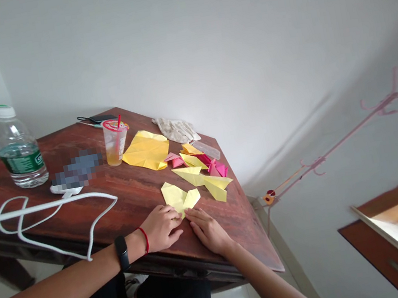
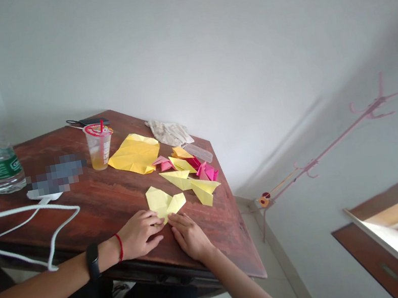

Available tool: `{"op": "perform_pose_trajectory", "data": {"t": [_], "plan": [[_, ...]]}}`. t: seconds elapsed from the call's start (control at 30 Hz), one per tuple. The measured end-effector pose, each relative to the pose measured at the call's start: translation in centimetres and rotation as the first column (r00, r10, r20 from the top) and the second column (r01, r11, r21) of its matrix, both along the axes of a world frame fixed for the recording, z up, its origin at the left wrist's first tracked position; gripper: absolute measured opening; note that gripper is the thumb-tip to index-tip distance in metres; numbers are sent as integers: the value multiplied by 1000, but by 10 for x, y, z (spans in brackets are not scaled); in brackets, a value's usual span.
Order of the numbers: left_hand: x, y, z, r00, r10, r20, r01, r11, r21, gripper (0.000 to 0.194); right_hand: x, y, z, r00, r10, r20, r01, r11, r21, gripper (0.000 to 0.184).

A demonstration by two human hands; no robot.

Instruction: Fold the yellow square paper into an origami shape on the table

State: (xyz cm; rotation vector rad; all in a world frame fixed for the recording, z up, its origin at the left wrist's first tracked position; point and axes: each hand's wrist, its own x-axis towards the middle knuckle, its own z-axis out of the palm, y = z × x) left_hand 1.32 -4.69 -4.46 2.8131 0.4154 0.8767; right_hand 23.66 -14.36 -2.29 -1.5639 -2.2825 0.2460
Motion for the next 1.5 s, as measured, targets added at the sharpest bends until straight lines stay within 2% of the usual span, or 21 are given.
{"op": "perform_pose_trajectory", "data": {"t": [0.13, 0.33, 0.47, 0.57, 0.7, 0.87, 0.93, 1.0, 1.07, 1.17, 1.3, 1.5], "plan": [[0, 1, -1, 1000, -7, 6, 7, 1000, -12, 20, 20, 13, -2, 995, -73, -63, 75, 997, 36, 42], [0, 1, -2, 1000, 0, 22, 1, 1000, -29, 19, 32, 20, -7, 994, -55, -94, 57, 998, 21, 44], [0, 1, -2, 1000, 2, 23, -1, 1000, -21, 18, 44, 24, -6, 979, -187, -86, 194, 978, 78, 46], [-1, 1, -2, 1000, -5, 30, 6, 1000, -23, 17, 52, 27, -5, 970, -229, -80, 236, 966, 103, 46], [-1, 0, -3, 998, -5, 55, 7, 999, -34, 15, 51, 26, -6, 963, -257, -79, 266, 954, 139, 45], [-2, -1, -1, 998, -11, 62, 12, 1000, -19, 16, 36, 15, -7, 931, -348, -109, 364, 905, 221, 42], [-2, -2, 0, 998, -15, 60, 15, 1000, -11, 18, 21, 8, -7, 936, -332, -121, 352, 904, 242, 41], [-3, -2, 1, 998, -17, 59, 18, 1000, -7, 19, 1, 0, -9, 964, -235, -122, 258, 937, 237, 41], [-2, -2, 1, 998, -19, 61, 19, 1000, -7, 19, -19, -8, -11, 987, -116, -109, 135, 972, 191, 42], [-2, -2, 2, 997, -20, 68, 21, 1000, -11, 19, -36, -14, -12, 992, -56, -116, 71, 989, 133, 43], [-3, -1, 2, 998, -26, 62, 27, 1000, -15, 20, -31, -9, -8, 989, -85, -124, 97, 991, 96, 39], [-5, 1, 3, 999, -38, 31, 39, 999, -36, 19, 6, 15, 5, 971, -220, -94, 230, 968, 103, 35]]}}
